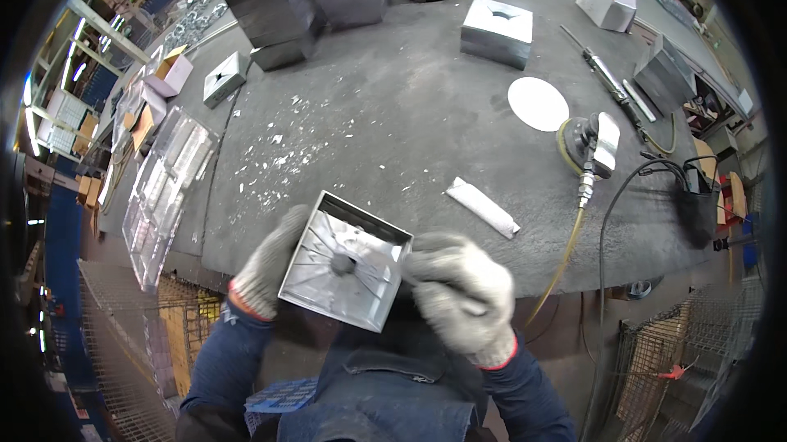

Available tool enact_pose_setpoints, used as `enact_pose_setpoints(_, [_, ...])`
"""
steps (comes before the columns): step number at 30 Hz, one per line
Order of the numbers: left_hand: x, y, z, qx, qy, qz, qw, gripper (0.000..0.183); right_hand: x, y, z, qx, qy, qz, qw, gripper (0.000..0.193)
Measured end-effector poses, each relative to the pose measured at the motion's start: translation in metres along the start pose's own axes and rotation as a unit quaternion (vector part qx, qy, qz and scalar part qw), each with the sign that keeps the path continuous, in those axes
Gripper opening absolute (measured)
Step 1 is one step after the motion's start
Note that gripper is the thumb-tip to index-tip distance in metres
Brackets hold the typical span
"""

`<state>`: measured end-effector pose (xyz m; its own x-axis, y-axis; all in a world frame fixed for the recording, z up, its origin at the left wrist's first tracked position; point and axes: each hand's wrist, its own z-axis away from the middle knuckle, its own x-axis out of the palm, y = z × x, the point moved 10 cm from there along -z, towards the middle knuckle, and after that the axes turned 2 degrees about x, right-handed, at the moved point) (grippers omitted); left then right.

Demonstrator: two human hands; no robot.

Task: The person sands the edges and interior of a square metal component with a hand file.

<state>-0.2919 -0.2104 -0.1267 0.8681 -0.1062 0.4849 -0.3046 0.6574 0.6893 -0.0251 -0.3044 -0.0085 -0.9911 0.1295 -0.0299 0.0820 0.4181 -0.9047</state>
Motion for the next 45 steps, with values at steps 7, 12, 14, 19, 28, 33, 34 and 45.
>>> enact_pose_setpoints(7, [0.146,0.133,0.055,0.370,0.038,-0.740,0.560,0.058,0.005,0.008,-0.023,-0.129,-0.103,0.422,0.891,0.051])
enact_pose_setpoints(12, [0.113,0.073,0.028,0.303,0.035,-0.845,0.439,0.076,0.004,0.016,-0.012,-0.099,-0.169,0.501,0.843,0.063])
enact_pose_setpoints(14, [0.104,0.072,0.040,0.338,0.058,-0.793,0.503,0.081,-0.032,0.011,-0.020,-0.046,-0.073,0.548,0.832,0.062])
enact_pose_setpoints(19, [0.035,0.081,0.058,0.344,0.321,-0.620,0.628,0.073,-0.052,0.053,-0.029,0.081,-0.039,0.599,0.796,0.037])
enact_pose_setpoints(28, [0.038,0.072,0.028,0.256,0.294,-0.542,0.744,0.045,0.056,0.056,-0.078,-0.013,0.017,0.354,0.935,0.027])
enact_pose_setpoints(33, [0.043,0.083,0.012,0.265,0.252,-0.222,0.904,0.064,0.045,0.065,-0.072,-0.017,0.003,0.242,0.970,0.038])
enact_pose_setpoints(34, [0.046,0.097,0.010,0.304,0.232,-0.258,0.887,0.072,0.045,0.060,-0.073,-0.016,0.003,0.241,0.970,0.038])
enact_pose_setpoints(45, [0.116,0.106,0.006,0.395,0.109,-0.314,0.856,0.065,0.063,0.022,-0.056,0.010,-0.062,0.546,0.835,0.061])
